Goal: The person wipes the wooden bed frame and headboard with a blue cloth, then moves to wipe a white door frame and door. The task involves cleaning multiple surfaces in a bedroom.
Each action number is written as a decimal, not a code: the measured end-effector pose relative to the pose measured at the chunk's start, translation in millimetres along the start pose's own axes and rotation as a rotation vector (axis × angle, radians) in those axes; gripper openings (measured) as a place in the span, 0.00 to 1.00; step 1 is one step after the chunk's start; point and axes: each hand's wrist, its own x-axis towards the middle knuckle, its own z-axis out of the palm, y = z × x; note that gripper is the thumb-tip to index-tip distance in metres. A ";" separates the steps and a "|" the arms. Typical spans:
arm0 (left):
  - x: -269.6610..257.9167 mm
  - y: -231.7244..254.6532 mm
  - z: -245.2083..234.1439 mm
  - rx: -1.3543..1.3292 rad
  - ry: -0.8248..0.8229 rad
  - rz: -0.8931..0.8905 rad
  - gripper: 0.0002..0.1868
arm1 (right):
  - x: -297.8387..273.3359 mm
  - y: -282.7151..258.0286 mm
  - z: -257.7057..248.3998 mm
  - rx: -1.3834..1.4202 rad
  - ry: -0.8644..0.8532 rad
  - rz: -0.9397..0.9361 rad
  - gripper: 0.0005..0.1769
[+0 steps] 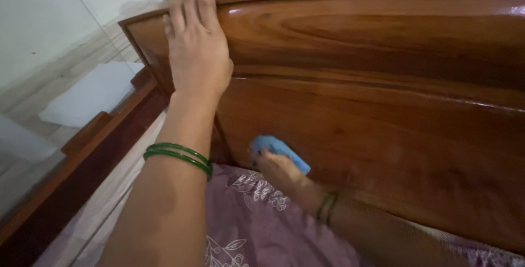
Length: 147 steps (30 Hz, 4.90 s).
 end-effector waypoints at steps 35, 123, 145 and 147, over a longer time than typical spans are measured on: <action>14.0 5.8 4.7 0.054 -0.072 -0.081 0.42 | -23.6 118.0 -53.6 0.340 0.263 0.268 0.25; 107.4 415.1 -66.5 -0.225 -0.675 0.259 0.41 | -393.2 134.2 63.1 0.190 0.264 0.349 0.30; 101.5 410.2 -50.6 -0.322 -0.609 0.254 0.34 | -352.3 173.7 -17.0 0.508 0.479 0.993 0.24; 103.1 410.6 -51.2 -0.337 -0.599 0.244 0.34 | -335.9 180.0 -24.2 0.508 0.489 0.913 0.22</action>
